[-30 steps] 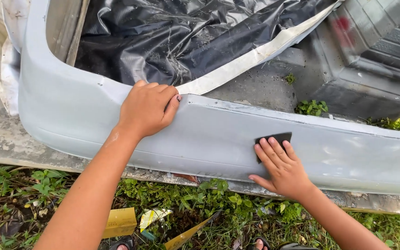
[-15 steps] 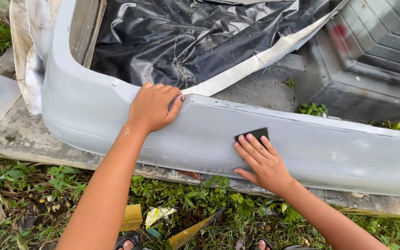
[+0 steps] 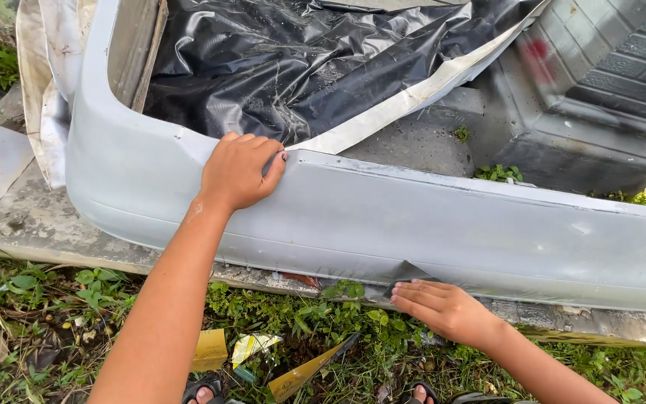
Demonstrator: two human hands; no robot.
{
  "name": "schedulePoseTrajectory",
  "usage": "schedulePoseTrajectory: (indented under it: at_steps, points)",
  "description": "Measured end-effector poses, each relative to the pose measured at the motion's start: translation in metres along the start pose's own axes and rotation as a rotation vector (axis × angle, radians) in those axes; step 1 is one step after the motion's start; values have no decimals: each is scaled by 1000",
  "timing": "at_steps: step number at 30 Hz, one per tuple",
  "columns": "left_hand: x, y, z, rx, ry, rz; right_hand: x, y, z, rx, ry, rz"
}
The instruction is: Sanding a car bumper with sandpaper to smooth the surface.
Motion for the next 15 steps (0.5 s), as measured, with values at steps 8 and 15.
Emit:
schedulePoseTrajectory:
  at_steps: [8,15]
  points:
    - [0,0,-3,-34,-28,-49,98,61,-5,-607,-1482,443]
    - [-1,0,-9,-99,-15,-69,399,-144,50,-806,-1607,769]
Point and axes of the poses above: each hand's wrist, its own x-axis away from the middle knuckle, its own y-axis out of the back of the hand, z = x × y, the point moved 3 cm from there along -x, towards the middle knuckle
